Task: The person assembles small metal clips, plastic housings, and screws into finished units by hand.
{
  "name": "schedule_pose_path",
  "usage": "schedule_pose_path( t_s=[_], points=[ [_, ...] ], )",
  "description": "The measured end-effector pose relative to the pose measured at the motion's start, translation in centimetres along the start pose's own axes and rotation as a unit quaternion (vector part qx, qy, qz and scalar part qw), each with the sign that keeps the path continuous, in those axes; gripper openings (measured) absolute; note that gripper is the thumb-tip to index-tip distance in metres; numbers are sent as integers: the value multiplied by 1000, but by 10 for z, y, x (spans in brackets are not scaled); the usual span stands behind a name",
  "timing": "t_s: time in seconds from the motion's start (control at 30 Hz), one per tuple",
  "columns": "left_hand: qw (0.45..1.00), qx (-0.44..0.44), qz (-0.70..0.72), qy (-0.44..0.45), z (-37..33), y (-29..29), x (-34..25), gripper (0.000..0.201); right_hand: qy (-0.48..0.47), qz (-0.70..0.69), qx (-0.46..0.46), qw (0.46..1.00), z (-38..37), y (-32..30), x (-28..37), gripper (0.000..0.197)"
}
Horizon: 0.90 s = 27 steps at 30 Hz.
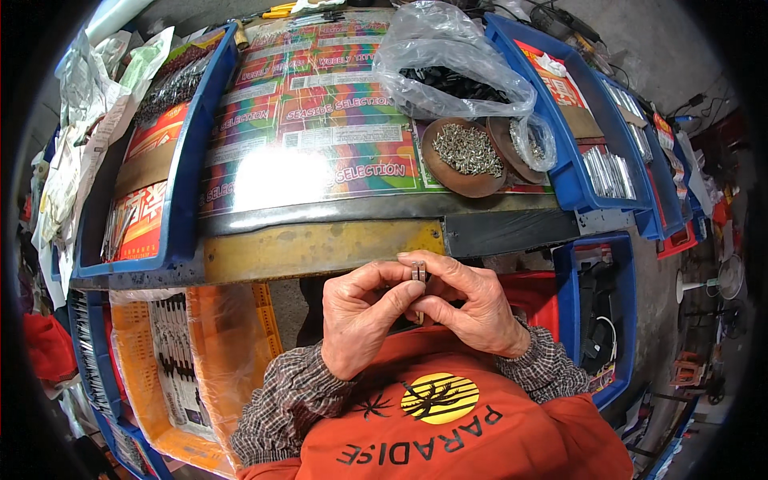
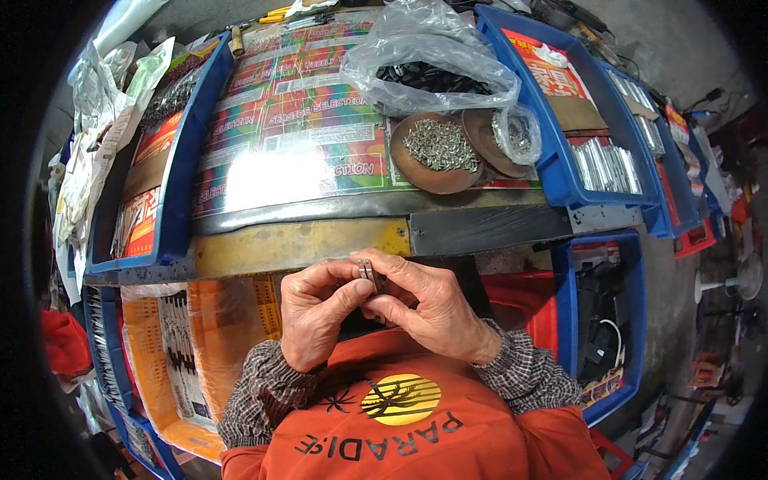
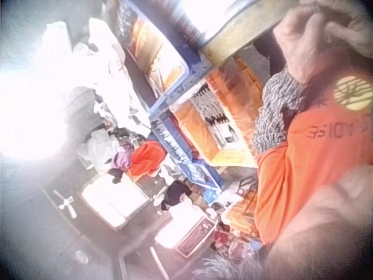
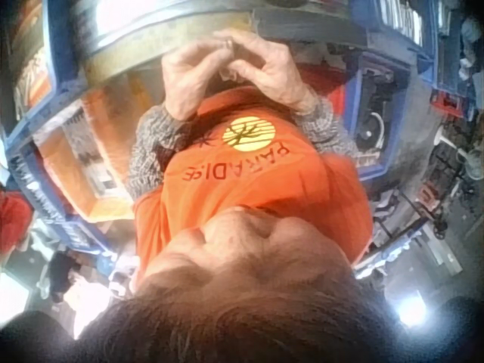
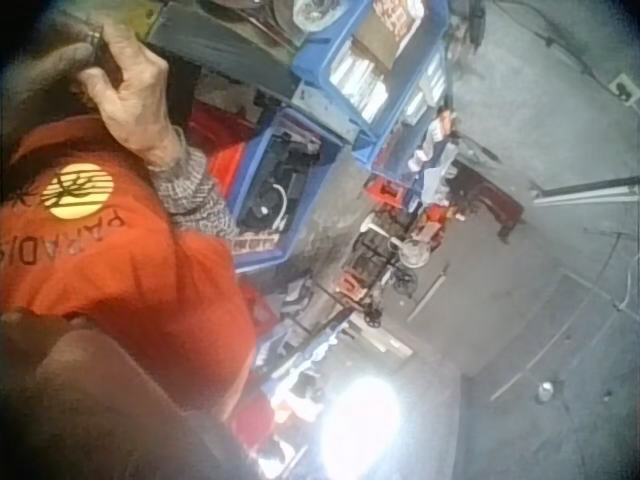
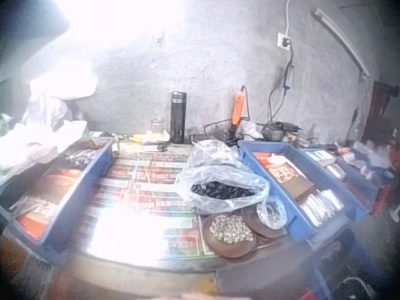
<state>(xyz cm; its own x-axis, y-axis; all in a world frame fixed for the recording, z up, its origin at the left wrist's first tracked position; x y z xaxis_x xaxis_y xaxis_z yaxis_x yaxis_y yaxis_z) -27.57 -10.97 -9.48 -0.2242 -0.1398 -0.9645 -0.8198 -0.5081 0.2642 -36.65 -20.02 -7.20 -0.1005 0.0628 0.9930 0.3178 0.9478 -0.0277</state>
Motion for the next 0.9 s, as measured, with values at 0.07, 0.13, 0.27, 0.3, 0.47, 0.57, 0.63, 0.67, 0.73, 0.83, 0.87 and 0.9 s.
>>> schedule_pose_path(
  t_s=[0.07, 0.13, 0.27, 0.3, 0.47, 0.57, 0.63, 0.67, 0.73, 0.83, 0.87, 0.9],
  points=[
    [1000, -2, 1, -3, 0, 0, 1, 11, -3, 13, -1, 1000, 0, 0, 1, 48],
    [1000, -2, 2, -3, -2, 0, 1, 11, -6, 18, -1, 1000, -1, 0, 2, 48],
    [1000, -4, 13, 5, -8, 1, -7, 11, -9, 9, -9, 1000, -7, -3, 4, 48],
    [1000, -1, 7, 8, -13, 2, -11, 11, -6, 9, -11, 1000, -10, -5, 6, 48],
    [996, 20, 5, 85, -38, 7, -51, 11, -67, 51, -22, 996, -37, -16, 43, 52],
    [994, 2, -29, 103, -47, 0, -72, 12, -97, 17, -4, 995, -54, -15, 55, 51],
    [993, 10, -34, 113, -57, 0, -80, 12, -105, 36, -13, 994, -61, -18, 65, 50],
    [992, 14, -39, 120, -61, 0, -83, 12, -112, 24, -28, 993, -65, -20, 66, 49],
    [991, 6, -36, 132, -67, 1, -90, 12, -121, 17, -32, 992, -72, -22, 69, 49],
    [988, -11, -46, 145, -73, -3, -95, 12, -125, 15, -23, 992, -81, -24, 70, 48],
    [988, -8, -42, 150, -75, -4, -95, 12, -117, 17, -22, 993, -83, -24, 68, 48],
    [987, -3, -37, 156, -77, -4, -97, 12, -110, 22, -24, 993, -85, -26, 68, 48]
  ],
)
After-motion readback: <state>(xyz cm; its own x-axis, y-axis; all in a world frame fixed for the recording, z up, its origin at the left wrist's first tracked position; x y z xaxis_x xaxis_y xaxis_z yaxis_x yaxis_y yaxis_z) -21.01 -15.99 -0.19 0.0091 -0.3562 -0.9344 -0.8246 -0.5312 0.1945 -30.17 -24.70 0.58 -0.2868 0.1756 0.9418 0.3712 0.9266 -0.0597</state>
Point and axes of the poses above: each hand's wrist, its own z-axis away from the middle knuckle, its own y-axis out of the palm, x = y × z, the point moved 7 cm from there along -z, towards the middle knuckle, and after that the axes turned 9 degrees about -z, right-handed, at the moved point
